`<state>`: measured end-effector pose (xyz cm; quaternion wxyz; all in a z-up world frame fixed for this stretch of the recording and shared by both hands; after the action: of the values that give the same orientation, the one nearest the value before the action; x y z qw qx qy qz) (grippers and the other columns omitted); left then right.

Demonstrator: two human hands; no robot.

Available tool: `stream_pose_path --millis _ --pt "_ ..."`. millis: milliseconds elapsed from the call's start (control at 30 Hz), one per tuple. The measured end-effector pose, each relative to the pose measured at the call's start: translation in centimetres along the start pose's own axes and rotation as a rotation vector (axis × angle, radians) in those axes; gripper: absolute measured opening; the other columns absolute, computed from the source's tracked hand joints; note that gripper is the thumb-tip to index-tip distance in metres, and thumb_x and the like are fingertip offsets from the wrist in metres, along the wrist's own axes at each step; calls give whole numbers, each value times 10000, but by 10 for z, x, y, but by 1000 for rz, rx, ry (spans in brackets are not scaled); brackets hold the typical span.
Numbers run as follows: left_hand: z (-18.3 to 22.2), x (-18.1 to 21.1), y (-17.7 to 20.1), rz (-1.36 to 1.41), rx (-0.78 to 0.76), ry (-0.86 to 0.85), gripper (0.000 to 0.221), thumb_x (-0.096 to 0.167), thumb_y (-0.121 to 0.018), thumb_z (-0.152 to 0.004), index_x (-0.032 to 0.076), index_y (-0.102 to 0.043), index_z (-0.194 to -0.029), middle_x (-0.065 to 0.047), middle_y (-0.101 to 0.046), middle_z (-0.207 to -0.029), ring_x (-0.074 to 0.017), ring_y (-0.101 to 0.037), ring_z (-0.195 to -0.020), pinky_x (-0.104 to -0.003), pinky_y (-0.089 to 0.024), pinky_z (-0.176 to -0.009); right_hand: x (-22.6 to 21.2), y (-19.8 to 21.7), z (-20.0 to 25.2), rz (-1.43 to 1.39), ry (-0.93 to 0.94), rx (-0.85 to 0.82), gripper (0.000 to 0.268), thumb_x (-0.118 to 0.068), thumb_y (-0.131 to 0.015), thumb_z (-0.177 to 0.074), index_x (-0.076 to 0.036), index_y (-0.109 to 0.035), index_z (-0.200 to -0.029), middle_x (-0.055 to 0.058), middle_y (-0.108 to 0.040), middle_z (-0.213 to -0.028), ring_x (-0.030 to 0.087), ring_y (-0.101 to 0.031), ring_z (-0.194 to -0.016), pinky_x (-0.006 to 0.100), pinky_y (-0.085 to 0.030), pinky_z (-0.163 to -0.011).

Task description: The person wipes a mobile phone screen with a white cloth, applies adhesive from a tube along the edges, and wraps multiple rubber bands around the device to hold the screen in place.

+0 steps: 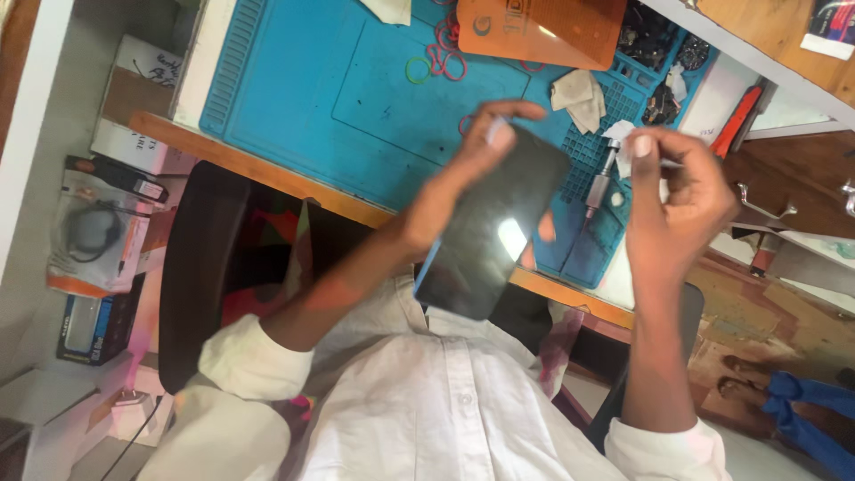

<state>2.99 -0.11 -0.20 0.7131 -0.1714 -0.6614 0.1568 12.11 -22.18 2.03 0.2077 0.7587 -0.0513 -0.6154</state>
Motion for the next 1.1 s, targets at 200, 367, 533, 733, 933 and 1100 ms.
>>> stream_pose_path --millis 200,367,533,733,933,1100 --pt "-5 -11 35 1156 -328 126 762 719 -317 -1090 102 -476 -1507 -239 -550 -1442 -430 -548 -1316 -611 -445 -1118 -25 0 -9 639 328 -67 140 31 -694 -1095 -32 -756 -1203 145 -716 -1106 242 -699 -970 341 -546 -852" --pt "-4 11 46 1145 -283 150 774 669 -312 -1066 99 -413 -1581 -222 -455 -1549 -412 -504 -1383 -663 -428 -1153 -6 4 -10 716 276 -15 41 -7 -711 -1121 25 -736 -1113 164 -688 -1073 257 -665 -902 336 -517 -783" --pt "-3 17 45 1018 -265 174 731 554 -310 -1088 32 -350 -1599 -272 -372 -1628 -426 -467 -1440 -620 -406 -1197 -6 2 -8 139 130 43 163 -87 -638 -1212 73 -666 -1199 123 -714 -1113 128 -658 -963 243 -540 -862" --pt "3 -13 44 1071 -190 203 603 457 -362 -1136 11 -412 -1538 -222 -482 -1553 -341 -536 -1407 -509 -465 -1185 -61 -48 35 439 370 -73 207 -120 -610 -1167 9 -649 -1324 183 -682 -1361 272 -696 -1182 369 -540 -1038" --pt "4 -30 58 1165 -103 199 505 401 -415 -1225 -21 -510 -1485 -162 -632 -1431 -267 -617 -1303 -411 -493 -1174 -75 -87 44 591 513 -496 596 -419 -422 -1114 -5 -486 -1538 177 -492 -1596 424 -321 -1558 589 -180 -1285" --pt "9 14 40 1120 -239 192 576 420 -386 -1114 170 -330 -1630 -247 -581 -1461 -260 -595 -1380 -388 -460 -1202 -70 -90 48 684 528 -606 830 -644 -321 -1046 -18 -438 -1579 148 -418 -1638 445 -196 -1568 598 -50 -1250"
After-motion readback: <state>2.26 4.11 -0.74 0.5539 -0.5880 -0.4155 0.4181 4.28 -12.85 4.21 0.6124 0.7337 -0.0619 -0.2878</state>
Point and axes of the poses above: each hand's wrist, its own z-axis away from the middle knuckle, its own y-axis out of the back of the hand, x = y × z, the point moved 3 cm from there along -z, towards the middle knuckle
